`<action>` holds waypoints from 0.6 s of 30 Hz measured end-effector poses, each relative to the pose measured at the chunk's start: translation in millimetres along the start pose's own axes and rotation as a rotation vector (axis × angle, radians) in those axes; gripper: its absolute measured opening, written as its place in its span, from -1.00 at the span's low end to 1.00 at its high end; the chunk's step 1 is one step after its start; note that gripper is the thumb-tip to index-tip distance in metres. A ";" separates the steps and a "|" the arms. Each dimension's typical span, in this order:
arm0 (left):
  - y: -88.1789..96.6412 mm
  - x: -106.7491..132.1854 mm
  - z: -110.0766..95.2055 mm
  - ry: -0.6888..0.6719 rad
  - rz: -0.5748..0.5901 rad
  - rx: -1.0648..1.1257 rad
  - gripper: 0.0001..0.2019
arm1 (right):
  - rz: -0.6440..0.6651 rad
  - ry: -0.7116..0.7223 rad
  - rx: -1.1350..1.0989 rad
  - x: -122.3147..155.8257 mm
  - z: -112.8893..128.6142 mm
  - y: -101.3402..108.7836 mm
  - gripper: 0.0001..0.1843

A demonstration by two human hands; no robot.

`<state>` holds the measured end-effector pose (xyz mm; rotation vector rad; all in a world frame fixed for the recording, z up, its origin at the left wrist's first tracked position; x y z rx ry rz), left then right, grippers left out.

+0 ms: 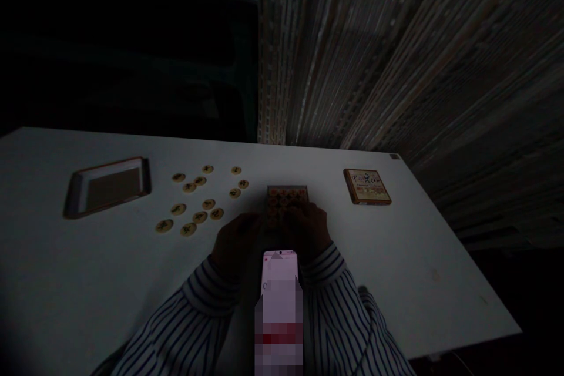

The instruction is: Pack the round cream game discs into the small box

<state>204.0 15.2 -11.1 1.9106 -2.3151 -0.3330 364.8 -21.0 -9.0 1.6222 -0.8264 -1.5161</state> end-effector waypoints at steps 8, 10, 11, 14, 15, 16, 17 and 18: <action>0.5 0.7 -1.8 0.002 0.010 -0.016 -0.73 | 0.061 0.021 0.010 0.5 -0.2 -1.5 -0.73; 0.4 1.1 -2.4 0.007 0.014 -0.021 -0.72 | 0.065 0.019 0.013 0.8 -0.9 -2.0 -0.71; 0.3 1.3 -2.7 0.009 0.019 -0.024 -0.72 | 0.064 0.016 0.020 1.0 -1.4 -2.5 -0.71; 0.2 1.7 -3.4 0.011 0.025 -0.028 -0.73 | 0.069 0.032 0.034 1.2 -1.8 -4.8 -0.71; 0.3 1.7 -3.4 0.011 0.023 -0.030 -0.73 | 0.068 0.041 0.032 1.1 -1.5 -5.3 -0.71; 0.5 1.7 -3.2 0.010 0.019 -0.032 -0.73 | 0.064 0.048 0.028 1.1 -1.3 -5.6 -0.71; 0.5 1.6 -2.7 0.010 0.018 -0.033 -0.72 | 0.056 0.049 0.025 0.9 -1.1 -5.3 -0.71; 0.6 1.5 -2.2 0.009 0.015 -0.033 -0.73 | 0.050 0.046 0.025 0.7 -0.9 -5.0 -0.70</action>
Point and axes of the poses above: each hand's wrist, its own x-axis away from the middle knuckle, its own y-axis out of the back of the hand, z = x × y, the point moved 5 cm from there along -x, towards the middle knuckle, and after that the axes turned 12 degrees about x, right-handed, at the moved point
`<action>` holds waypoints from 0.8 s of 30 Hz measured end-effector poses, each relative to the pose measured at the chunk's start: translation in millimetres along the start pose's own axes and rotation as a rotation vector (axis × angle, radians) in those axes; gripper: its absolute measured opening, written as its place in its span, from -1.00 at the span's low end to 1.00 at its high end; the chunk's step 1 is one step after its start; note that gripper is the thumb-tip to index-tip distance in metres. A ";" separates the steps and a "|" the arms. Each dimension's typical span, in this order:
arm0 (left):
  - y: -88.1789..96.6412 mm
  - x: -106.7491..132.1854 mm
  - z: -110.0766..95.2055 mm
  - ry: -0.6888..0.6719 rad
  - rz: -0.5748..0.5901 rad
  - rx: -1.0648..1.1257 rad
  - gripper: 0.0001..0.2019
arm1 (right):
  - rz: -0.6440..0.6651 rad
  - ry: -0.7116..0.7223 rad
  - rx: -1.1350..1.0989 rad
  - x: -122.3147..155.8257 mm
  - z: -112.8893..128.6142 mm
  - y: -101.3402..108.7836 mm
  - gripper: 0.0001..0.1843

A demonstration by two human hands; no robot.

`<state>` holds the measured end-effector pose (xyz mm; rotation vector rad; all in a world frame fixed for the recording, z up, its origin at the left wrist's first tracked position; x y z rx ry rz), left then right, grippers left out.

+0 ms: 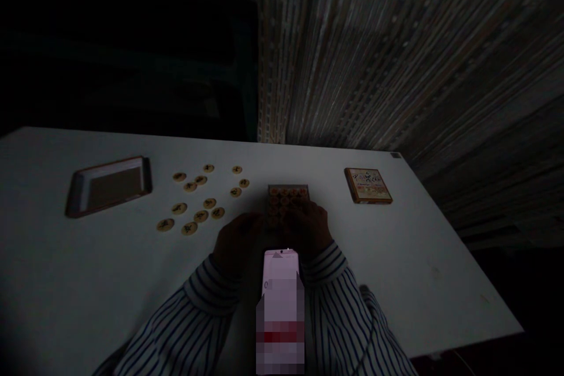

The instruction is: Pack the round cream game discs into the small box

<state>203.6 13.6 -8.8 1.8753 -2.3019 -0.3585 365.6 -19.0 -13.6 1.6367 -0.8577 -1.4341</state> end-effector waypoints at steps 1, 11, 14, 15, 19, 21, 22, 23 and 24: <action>0.0 -0.1 0.5 -0.002 -0.002 0.001 -0.73 | -0.008 -0.011 0.003 -0.2 0.1 0.8 -0.70; -0.2 -0.2 1.9 0.000 0.011 -0.008 -0.73 | 0.064 0.002 0.013 -3.3 4.5 2.3 -0.75; 0.5 -0.3 2.1 -0.001 0.003 -0.020 -0.74 | 0.062 0.005 0.002 -3.2 3.3 2.2 -0.77; 0.7 -0.3 1.9 0.000 0.001 -0.025 -0.74 | 0.059 0.004 -0.001 -3.0 3.0 2.3 -0.77; 1.1 0.3 0.6 0.011 0.000 -0.035 -0.73 | 0.062 0.013 -0.010 -2.2 3.0 2.3 -0.71; 0.8 0.4 0.4 0.014 0.005 -0.029 -0.72 | 0.060 0.005 -0.016 -1.7 2.8 2.0 -0.71; 0.6 0.3 0.8 0.016 0.005 -0.024 -0.72 | 0.056 0.000 -0.019 -1.5 2.6 1.8 -0.72; 0.3 0.1 1.5 0.016 0.007 -0.019 -0.72 | 0.054 -0.003 -0.020 -1.3 2.3 1.3 -0.72; 0.2 -0.2 2.6 0.016 0.004 -0.015 -0.72 | 0.052 -0.001 -0.021 -1.1 2.2 0.7 -0.72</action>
Point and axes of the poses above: each hand's wrist, its own x-axis away from the middle knuckle, its own y-axis out of the back of the hand, z = x × y, the point moved 5 cm from there along -x, towards the middle knuckle, and after that the axes turned 12 degrees about x, right-handed, at the moved point
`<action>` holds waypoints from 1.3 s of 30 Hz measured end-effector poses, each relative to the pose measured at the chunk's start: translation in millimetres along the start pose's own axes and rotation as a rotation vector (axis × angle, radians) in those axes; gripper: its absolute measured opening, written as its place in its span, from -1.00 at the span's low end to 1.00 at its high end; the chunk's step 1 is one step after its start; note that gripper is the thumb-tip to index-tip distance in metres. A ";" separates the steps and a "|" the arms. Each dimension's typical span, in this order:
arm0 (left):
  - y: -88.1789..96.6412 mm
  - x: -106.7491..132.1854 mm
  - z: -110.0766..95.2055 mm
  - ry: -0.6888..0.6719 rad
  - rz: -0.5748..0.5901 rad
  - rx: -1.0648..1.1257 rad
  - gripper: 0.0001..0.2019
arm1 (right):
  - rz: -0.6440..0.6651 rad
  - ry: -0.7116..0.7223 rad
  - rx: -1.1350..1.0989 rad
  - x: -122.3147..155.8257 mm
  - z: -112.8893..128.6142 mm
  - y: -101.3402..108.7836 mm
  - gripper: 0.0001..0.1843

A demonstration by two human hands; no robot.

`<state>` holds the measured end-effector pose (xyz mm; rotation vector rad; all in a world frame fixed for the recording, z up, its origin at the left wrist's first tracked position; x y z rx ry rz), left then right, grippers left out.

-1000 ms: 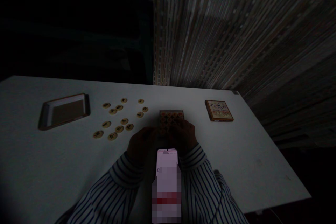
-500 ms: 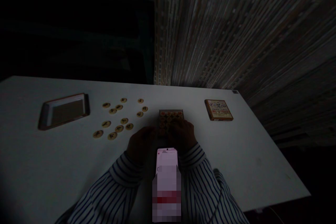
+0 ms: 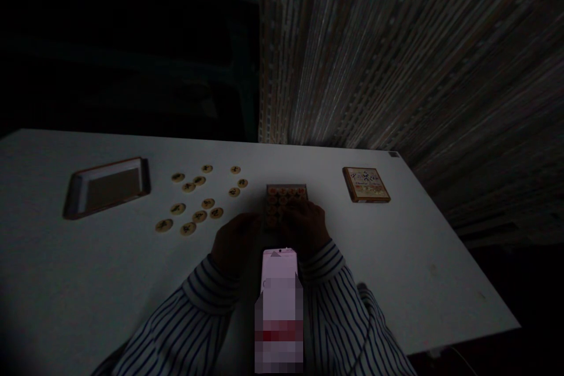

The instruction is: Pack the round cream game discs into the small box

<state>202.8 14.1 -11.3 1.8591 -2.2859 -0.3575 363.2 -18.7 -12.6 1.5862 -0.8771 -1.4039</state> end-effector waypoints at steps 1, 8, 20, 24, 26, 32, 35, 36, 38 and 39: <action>-0.3 -0.5 1.4 0.000 0.000 0.002 -0.72 | 0.000 0.001 0.001 0.1 -0.3 -0.7 -0.72; -1.6 -2.4 7.2 -0.005 0.017 0.008 -0.72 | 0.020 0.004 0.021 0.8 -1.7 -4.2 -0.72; -0.6 -1.2 4.9 -0.002 0.010 -0.008 -0.73 | 0.033 0.016 0.019 1.1 -0.7 -2.4 -0.72; -1.4 -1.3 5.5 -0.013 0.024 -0.004 -0.73 | 0.037 -0.009 0.032 3.5 -3.9 0.0 -0.70; -0.8 -1.1 6.2 -0.018 0.017 0.001 -0.72 | 0.022 -0.034 0.031 5.1 -7.3 2.3 -0.69; -0.5 -1.6 7.5 -0.012 0.018 0.002 -0.71 | -0.004 -0.069 0.043 7.8 -16.2 6.6 -0.69; -1.6 -2.1 7.4 -0.006 0.037 -0.008 -0.71 | -0.015 -0.059 0.053 7.7 -17.4 6.7 -0.70; -1.6 -2.0 7.3 -0.004 0.034 -0.005 -0.71 | -0.020 -0.056 0.056 7.7 -17.6 6.6 -0.71; -1.3 -1.6 7.1 -0.006 0.020 0.002 -0.71 | -0.027 -0.057 0.059 8.0 -18.2 6.1 -0.71; -1.1 -1.3 7.0 -0.008 0.014 0.003 -0.71 | -0.027 -0.056 0.057 8.2 -18.4 5.7 -0.72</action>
Point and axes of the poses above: each hand's wrist, its own x-axis away from the middle knuckle, its own y-axis out of the back of the hand, z = x × y, the point moved 5 cm from there along -x, towards the middle knuckle, and after that the axes turned 12 degrees about x, right-handed, at the moved point
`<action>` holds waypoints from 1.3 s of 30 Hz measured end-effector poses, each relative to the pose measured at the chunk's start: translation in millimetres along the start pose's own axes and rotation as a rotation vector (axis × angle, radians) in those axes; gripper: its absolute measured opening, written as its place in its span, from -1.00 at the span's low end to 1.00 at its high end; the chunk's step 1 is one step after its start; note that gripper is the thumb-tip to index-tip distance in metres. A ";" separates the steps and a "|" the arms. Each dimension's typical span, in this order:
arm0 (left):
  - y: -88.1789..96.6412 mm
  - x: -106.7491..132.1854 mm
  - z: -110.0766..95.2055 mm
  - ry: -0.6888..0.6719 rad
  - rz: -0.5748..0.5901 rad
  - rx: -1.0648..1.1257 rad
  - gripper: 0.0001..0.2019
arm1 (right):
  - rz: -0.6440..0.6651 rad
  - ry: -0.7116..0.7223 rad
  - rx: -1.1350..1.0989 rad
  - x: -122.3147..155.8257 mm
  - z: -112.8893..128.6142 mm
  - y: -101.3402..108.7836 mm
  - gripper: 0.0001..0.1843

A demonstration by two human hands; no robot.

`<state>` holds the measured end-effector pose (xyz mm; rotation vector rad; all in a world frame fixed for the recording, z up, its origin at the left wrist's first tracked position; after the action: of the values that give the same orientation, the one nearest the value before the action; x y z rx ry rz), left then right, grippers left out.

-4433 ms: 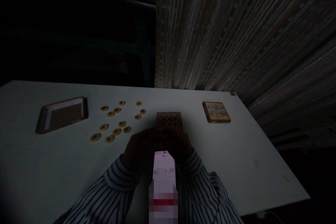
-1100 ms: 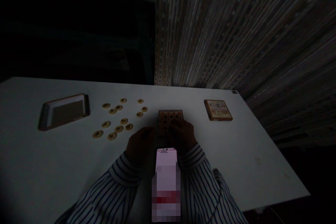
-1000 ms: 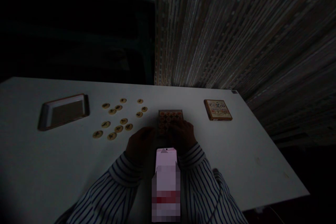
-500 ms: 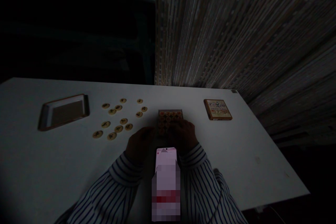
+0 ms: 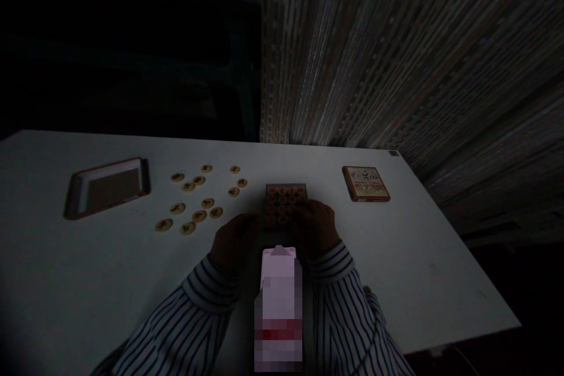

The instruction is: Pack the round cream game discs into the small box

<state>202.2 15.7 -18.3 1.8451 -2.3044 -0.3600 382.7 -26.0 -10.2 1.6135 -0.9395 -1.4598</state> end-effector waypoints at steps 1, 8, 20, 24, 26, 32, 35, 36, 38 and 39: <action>0.2 0.3 -0.1 -0.003 -0.005 -0.003 -0.71 | -0.001 0.000 -0.004 0.2 -0.1 -0.2 -0.72; 0.0 0.9 -1.4 -0.017 -0.003 -0.002 -0.72 | 0.034 -0.023 -0.010 0.5 0.2 0.7 -0.72; 2.6 1.9 -3.7 -0.006 -0.006 -0.009 -0.72 | -0.019 -0.114 -0.092 -2.5 -4.0 17.3 -0.78; 3.0 2.0 -3.2 -0.016 -0.021 -0.032 -0.71 | -0.020 -0.163 -0.118 -1.2 -16.4 23.1 -0.78; 2.3 1.7 -2.2 -0.027 -0.016 -0.042 -0.71 | 0.002 -0.177 -0.106 1.3 -22.1 22.6 -0.78; 1.0 1.6 -0.3 -0.059 -0.006 -0.085 -0.73 | 0.073 -0.174 -0.079 9.3 -29.0 14.1 -0.77; 0.5 1.4 -0.1 -0.081 0.004 -0.103 -0.74 | 0.103 -0.167 -0.069 10.4 -28.2 11.3 -0.76; 0.5 1.1 0.2 -0.085 0.007 -0.111 -0.73 | 0.107 -0.167 -0.062 10.3 -27.5 11.1 -0.75; 0.0 0.1 1.7 -0.087 0.019 -0.125 -0.74 | 0.114 -0.167 -0.049 9.9 -25.7 11.4 -0.74; -0.3 -0.5 2.7 -0.086 0.025 -0.131 -0.74 | 0.119 -0.170 -0.043 9.7 -24.8 11.6 -0.74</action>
<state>201.8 16.3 -21.0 1.7700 -2.2956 -0.5837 407.7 -38.6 -2.4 1.3955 -1.0732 -1.5412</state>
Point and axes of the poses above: each hand's wrist, its own x-axis away from the middle knuckle, its own y-axis out of the back of the hand, z = x × y, the point moved 5 cm from there along -x, towards the middle knuckle, and after that the axes turned 12 degrees about x, right-handed, at the moved point
